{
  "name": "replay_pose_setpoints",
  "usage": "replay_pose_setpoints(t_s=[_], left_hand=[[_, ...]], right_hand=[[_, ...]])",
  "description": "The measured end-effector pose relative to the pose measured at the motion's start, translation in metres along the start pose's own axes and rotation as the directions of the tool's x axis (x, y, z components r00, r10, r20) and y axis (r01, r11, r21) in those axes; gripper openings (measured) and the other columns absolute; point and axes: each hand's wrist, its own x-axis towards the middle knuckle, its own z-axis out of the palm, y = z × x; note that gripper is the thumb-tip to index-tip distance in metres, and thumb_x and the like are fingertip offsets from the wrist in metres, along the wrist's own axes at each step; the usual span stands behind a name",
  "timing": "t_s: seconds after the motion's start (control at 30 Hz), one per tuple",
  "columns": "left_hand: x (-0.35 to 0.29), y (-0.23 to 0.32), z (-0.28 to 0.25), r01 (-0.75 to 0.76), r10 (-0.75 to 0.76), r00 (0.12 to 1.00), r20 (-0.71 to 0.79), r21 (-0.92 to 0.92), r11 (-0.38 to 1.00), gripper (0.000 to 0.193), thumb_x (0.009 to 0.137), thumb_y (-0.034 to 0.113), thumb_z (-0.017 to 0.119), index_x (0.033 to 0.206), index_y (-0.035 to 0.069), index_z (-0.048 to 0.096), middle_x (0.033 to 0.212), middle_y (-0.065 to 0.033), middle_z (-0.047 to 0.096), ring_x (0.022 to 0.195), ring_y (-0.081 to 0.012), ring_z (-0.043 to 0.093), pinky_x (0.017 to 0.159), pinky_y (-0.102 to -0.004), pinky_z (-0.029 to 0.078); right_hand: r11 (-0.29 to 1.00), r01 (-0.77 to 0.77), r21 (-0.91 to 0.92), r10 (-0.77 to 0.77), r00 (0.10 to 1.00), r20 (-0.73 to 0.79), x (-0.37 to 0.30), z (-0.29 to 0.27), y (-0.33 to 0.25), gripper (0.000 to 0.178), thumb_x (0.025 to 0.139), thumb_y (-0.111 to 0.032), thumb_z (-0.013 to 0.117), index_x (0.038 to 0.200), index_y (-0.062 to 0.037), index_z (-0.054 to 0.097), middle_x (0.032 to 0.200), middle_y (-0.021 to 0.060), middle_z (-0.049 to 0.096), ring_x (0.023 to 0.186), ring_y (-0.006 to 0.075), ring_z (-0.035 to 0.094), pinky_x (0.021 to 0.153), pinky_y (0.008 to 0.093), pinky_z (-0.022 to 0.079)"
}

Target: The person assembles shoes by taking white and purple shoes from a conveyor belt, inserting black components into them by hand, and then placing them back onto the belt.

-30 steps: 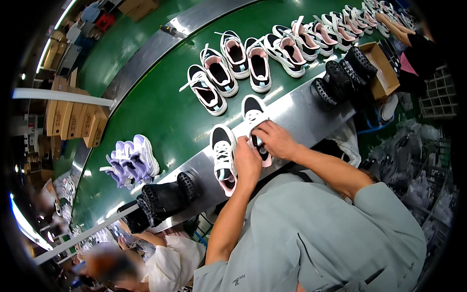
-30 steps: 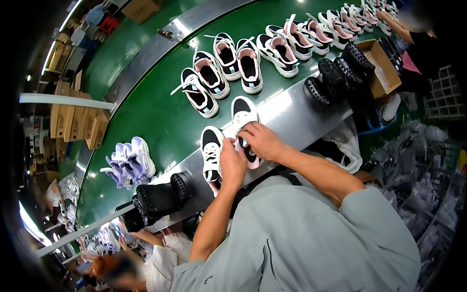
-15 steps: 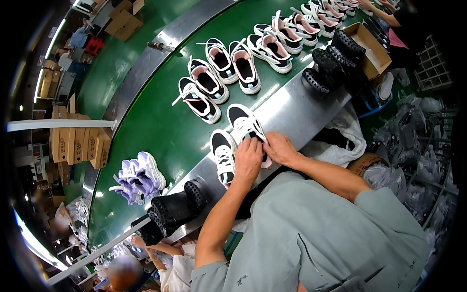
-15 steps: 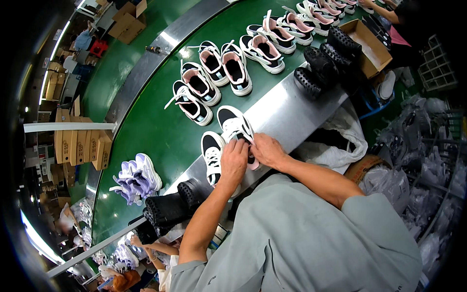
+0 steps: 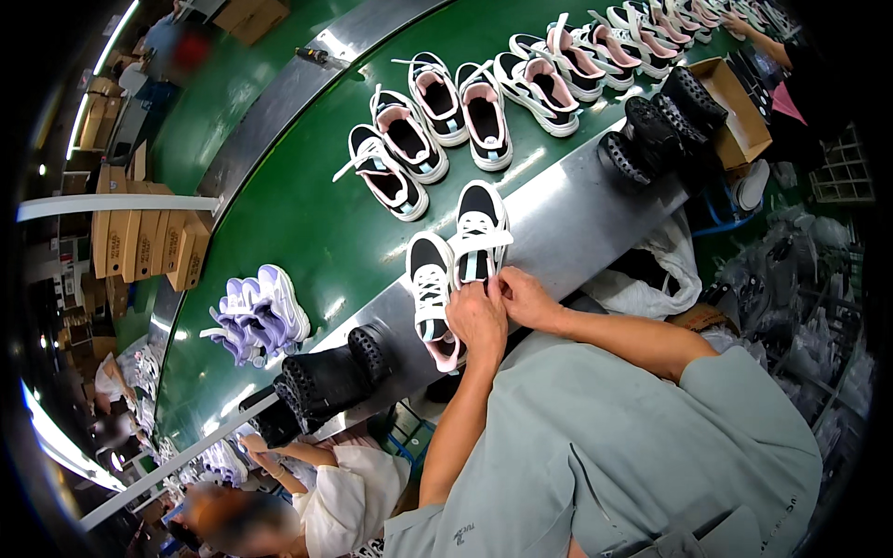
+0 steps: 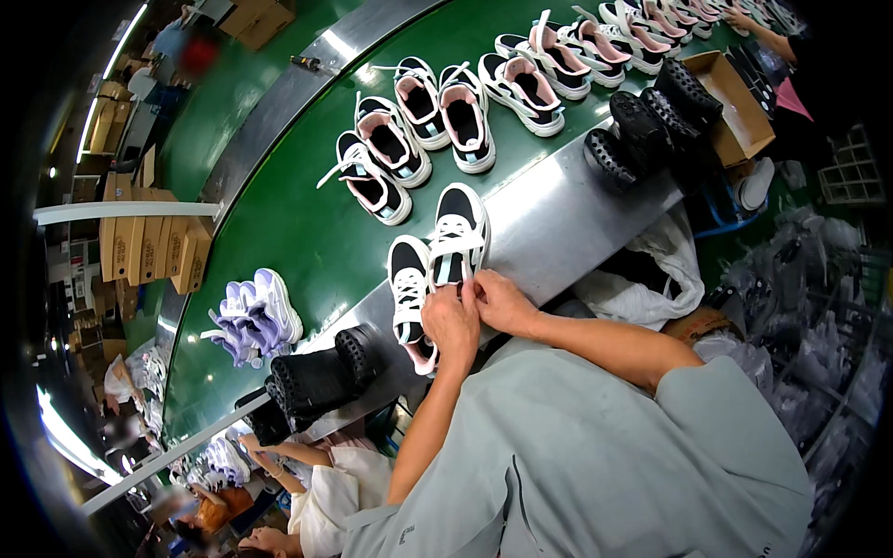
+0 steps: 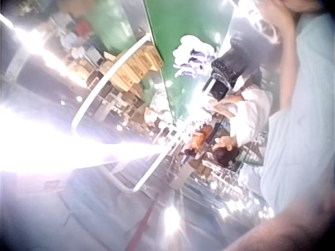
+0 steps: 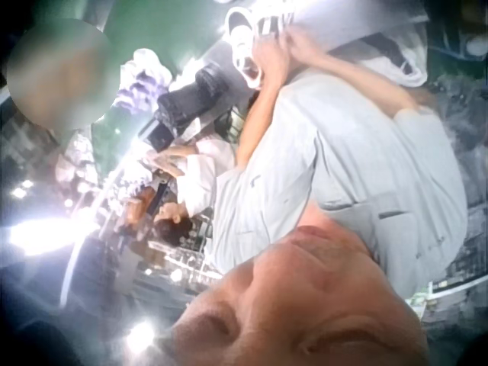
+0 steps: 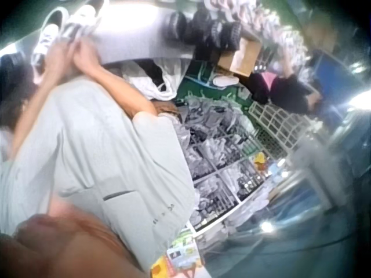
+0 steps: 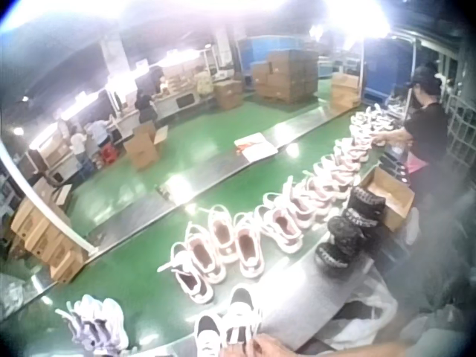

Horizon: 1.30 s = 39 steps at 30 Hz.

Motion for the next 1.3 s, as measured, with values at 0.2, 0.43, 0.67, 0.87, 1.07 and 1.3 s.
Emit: replay_pose_setpoints(t_s=[0.2, 0.43, 0.67, 0.87, 1.07, 1.3], left_hand=[[0.003, -0.004, -0.017, 0.290, -0.261, 0.956, 0.134, -0.293, 0.911, 0.035, 0.094, 0.029, 0.065, 0.079, -0.002, 0.068, 0.073, -0.0216, 0.065, 0.067, -0.0418, 0.062, 0.063, -0.0495, 0.046], [0.005, -0.001, -0.018, 0.384, -0.322, 0.922, 0.215, -0.404, 0.830, 0.034, 0.096, 0.031, 0.064, 0.086, 0.000, 0.072, 0.071, -0.0212, 0.064, 0.064, -0.0368, 0.061, 0.063, -0.0447, 0.046], [0.010, -0.007, -0.008, 0.573, -0.502, 0.805, 0.316, -0.634, 0.519, 0.031, 0.096, 0.023, 0.065, 0.082, -0.005, 0.070, 0.064, -0.0068, 0.060, 0.058, -0.0141, 0.050, 0.057, -0.0314, 0.040], [0.011, -0.002, -0.006, 0.582, -0.511, 0.784, 0.352, -0.702, 0.411, 0.025, 0.096, 0.015, 0.067, 0.081, -0.005, 0.071, 0.065, -0.0006, 0.059, 0.056, -0.0075, 0.047, 0.052, -0.0241, 0.036], [0.012, 0.002, 0.002, 0.575, -0.486, 0.809, 0.331, -0.623, 0.531, 0.024, 0.096, 0.015, 0.066, 0.083, -0.005, 0.071, 0.065, -0.0013, 0.060, 0.059, -0.0080, 0.050, 0.053, -0.0266, 0.039], [-0.047, -0.011, -0.061, -0.191, 0.214, 0.972, 0.098, -0.205, 0.960, 0.038, 0.089, 0.012, 0.068, 0.126, 0.007, 0.063, 0.101, -0.0136, 0.066, 0.096, -0.0306, 0.061, 0.079, -0.0429, 0.049]], right_hand=[[0.748, -0.443, 0.494, 0.405, 0.894, 0.189, 0.030, -0.063, -0.039, 0.023, 0.097, -0.026, 0.064, 0.094, -0.0032, 0.063, 0.080, 0.0015, 0.059, 0.061, 0.0091, 0.054, 0.044, 0.0251, 0.042], [0.764, -0.494, 0.415, 0.357, 0.859, 0.366, 0.082, -0.061, -0.084, 0.030, 0.096, -0.029, 0.066, 0.084, -0.0013, 0.062, 0.068, -0.0004, 0.052, 0.051, 0.0065, 0.042, 0.038, 0.0236, 0.028], [0.757, -0.589, 0.283, 0.462, 0.789, 0.405, 0.049, -0.071, -0.062, 0.027, 0.096, -0.023, 0.062, 0.082, 0.0000, 0.066, 0.066, 0.0019, 0.058, 0.048, 0.0084, 0.047, 0.038, 0.0252, 0.032], [0.785, -0.556, 0.274, 0.432, 0.808, 0.401, 0.037, -0.061, -0.043, 0.030, 0.097, -0.023, 0.059, 0.080, -0.0002, 0.066, 0.064, 0.0032, 0.059, 0.050, 0.0097, 0.049, 0.041, 0.0266, 0.035], [0.914, -0.401, 0.066, 0.355, 0.866, 0.352, 0.041, -0.055, -0.017, 0.035, 0.097, -0.029, 0.061, 0.077, -0.0004, 0.066, 0.063, 0.0060, 0.058, 0.054, 0.0171, 0.054, 0.051, 0.0349, 0.042], [0.955, -0.139, -0.260, 0.158, 0.986, 0.052, 0.018, -0.069, -0.004, 0.037, 0.089, -0.026, 0.070, 0.110, 0.0031, 0.060, 0.085, 0.0197, 0.068, 0.077, 0.0340, 0.066, 0.071, 0.0417, 0.051]])
